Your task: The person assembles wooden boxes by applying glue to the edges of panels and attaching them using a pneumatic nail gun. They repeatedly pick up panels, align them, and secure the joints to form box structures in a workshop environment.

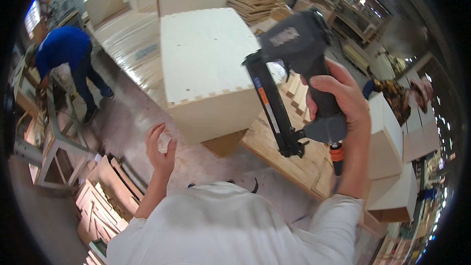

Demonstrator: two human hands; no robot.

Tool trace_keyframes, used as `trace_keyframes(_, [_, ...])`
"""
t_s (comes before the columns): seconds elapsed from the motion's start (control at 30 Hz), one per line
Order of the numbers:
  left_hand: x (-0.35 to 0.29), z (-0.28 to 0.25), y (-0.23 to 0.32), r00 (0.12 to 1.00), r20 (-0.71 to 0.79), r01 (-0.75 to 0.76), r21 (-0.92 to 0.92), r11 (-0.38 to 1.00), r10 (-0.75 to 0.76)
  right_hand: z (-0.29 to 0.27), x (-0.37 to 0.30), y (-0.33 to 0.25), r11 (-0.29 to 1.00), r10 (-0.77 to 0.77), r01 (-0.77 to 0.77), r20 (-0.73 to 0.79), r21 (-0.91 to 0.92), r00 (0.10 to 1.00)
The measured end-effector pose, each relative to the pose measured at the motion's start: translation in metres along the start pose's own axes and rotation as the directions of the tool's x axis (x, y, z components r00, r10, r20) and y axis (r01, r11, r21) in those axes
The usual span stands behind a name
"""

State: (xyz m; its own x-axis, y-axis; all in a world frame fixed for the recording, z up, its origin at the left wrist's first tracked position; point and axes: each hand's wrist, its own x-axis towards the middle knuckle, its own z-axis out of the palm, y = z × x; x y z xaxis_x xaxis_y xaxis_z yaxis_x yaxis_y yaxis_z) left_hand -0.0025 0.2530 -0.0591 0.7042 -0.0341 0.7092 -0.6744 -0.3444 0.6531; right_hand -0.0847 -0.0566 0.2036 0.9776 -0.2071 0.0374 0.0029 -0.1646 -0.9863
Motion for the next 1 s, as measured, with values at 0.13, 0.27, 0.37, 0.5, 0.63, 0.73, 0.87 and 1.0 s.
trace_keyframes(0.13, [0.005,0.041,0.046,0.921,0.119,-0.335,-0.245,0.910,0.371,-0.098,-0.033,0.133,0.757,-0.043,0.023,0.015,0.653,0.999])
trace_keyframes(0.27, [0.003,0.110,0.117,0.820,0.422,-0.243,-0.353,0.903,0.386,-0.084,-0.041,0.217,0.338,-0.032,0.231,-0.234,0.912,0.972])
trace_keyframes(0.37, [-0.013,0.171,0.139,0.773,0.519,-0.197,-0.351,0.915,0.365,-0.087,-0.062,0.264,0.443,0.115,0.306,-0.392,0.843,0.913])
trace_keyframes(0.5, [-0.048,0.228,0.122,0.767,0.520,-0.264,-0.279,0.924,0.376,-0.074,-0.076,0.295,0.371,0.208,0.396,-0.491,0.840,0.846])
trace_keyframes(0.63, [-0.064,0.244,0.100,0.743,0.533,-0.308,-0.266,0.913,0.406,-0.068,-0.071,0.314,0.433,0.328,0.386,-0.541,0.815,0.774])
trace_keyframes(0.73, [-0.064,0.245,0.098,0.725,0.508,-0.353,-0.305,0.885,0.465,-0.072,-0.075,0.328,0.351,0.355,0.439,-0.551,0.827,0.755])
trace_keyframes(0.87, [-0.048,0.228,0.103,0.691,0.503,-0.343,-0.404,0.848,0.519,-0.085,-0.081,0.335,0.285,0.343,0.421,-0.501,0.861,0.794])
trace_keyframes(1.0, [-0.039,0.229,0.103,0.736,0.468,-0.263,-0.468,0.843,0.489,-0.085,-0.076,0.333,0.296,0.332,0.396,-0.482,0.869,0.811])
